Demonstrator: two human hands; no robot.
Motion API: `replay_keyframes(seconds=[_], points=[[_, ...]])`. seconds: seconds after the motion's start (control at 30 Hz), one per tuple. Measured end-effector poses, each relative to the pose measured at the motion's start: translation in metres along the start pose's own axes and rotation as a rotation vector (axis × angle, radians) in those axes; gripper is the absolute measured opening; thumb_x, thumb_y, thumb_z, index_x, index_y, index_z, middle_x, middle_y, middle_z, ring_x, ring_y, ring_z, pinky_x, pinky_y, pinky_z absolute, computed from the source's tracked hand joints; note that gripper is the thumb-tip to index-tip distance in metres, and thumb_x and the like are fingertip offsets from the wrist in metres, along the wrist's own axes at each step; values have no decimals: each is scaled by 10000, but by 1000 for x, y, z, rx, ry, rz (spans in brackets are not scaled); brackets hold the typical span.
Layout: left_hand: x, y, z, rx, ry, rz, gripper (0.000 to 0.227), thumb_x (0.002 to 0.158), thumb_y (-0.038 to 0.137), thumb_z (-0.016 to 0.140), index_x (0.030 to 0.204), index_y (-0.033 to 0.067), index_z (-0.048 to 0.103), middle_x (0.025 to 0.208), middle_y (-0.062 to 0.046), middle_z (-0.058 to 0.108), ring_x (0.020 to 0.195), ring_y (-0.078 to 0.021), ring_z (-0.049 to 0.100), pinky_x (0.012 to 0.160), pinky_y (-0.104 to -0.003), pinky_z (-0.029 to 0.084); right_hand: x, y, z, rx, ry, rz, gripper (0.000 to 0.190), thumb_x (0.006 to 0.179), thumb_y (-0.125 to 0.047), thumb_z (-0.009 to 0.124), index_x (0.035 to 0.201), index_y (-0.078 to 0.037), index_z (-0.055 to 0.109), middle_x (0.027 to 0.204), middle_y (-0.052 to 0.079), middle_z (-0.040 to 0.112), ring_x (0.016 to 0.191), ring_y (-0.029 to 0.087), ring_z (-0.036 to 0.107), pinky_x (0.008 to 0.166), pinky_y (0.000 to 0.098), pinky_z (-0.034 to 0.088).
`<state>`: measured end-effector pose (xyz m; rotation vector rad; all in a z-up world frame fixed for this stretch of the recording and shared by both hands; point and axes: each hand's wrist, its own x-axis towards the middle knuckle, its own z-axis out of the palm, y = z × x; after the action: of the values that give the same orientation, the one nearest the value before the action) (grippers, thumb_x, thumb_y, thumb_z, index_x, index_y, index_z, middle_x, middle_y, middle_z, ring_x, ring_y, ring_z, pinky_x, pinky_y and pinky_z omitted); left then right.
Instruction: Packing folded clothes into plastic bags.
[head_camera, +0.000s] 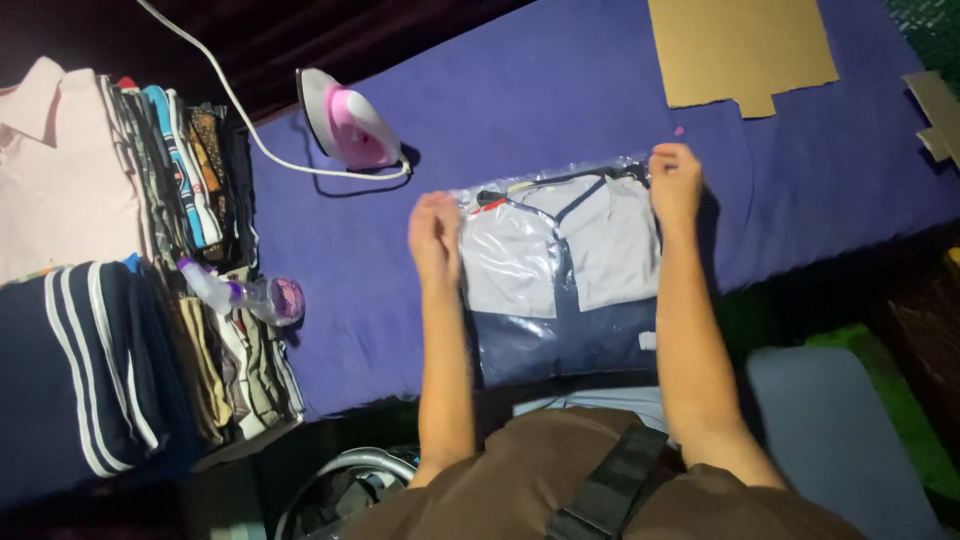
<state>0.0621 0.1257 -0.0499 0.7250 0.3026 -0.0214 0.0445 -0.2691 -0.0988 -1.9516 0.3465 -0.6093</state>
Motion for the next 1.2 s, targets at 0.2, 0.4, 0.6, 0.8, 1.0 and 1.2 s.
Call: replay_keyframes(seconds=[0.2,0.4,0.6,0.8,1.0,1.2], points=[[78,-22,-54,1317,211,255,407,1033,402,564,1078,32,729,921,-143,754,905,-313,718,836,-398,546,31,30,11,-168,-21,141,291,1020,-305,710,1009,-15,729,853,157,735,787,263,711,707,382,534],[65,-28,-24,1472,214,257,416,1004,420,530,977,88,780,857,-146,750,856,-350,705,776,-450,527,21,14,23,-332,-64,171,354,968,-386,692,947,-35,726,889,170,753,848,369,710,739,472,521],[72,-36,-42,1088,183,119,366,1000,344,590,902,46,778,758,-62,749,721,-140,673,710,-315,514,24,28,19,-225,-44,284,203,916,-259,734,920,-56,743,817,102,738,765,254,679,688,387,508],[73,-20,-25,884,192,-67,263,929,206,635,832,11,783,709,-47,704,659,-119,602,641,-280,455,29,20,16,299,-67,602,113,855,-132,759,880,-24,734,695,9,611,568,120,488,512,314,331],[101,-29,-31,1231,260,-118,270,875,260,651,900,47,815,871,-153,737,831,-315,672,748,-421,510,38,28,22,417,46,566,70,791,-63,765,814,2,750,695,17,672,581,103,585,537,270,430],[61,-20,9,1587,347,123,331,914,422,595,980,175,805,932,-165,751,964,-407,691,832,-488,522,27,32,21,40,83,387,137,869,-171,766,876,-34,754,753,108,707,665,260,641,611,382,468]])
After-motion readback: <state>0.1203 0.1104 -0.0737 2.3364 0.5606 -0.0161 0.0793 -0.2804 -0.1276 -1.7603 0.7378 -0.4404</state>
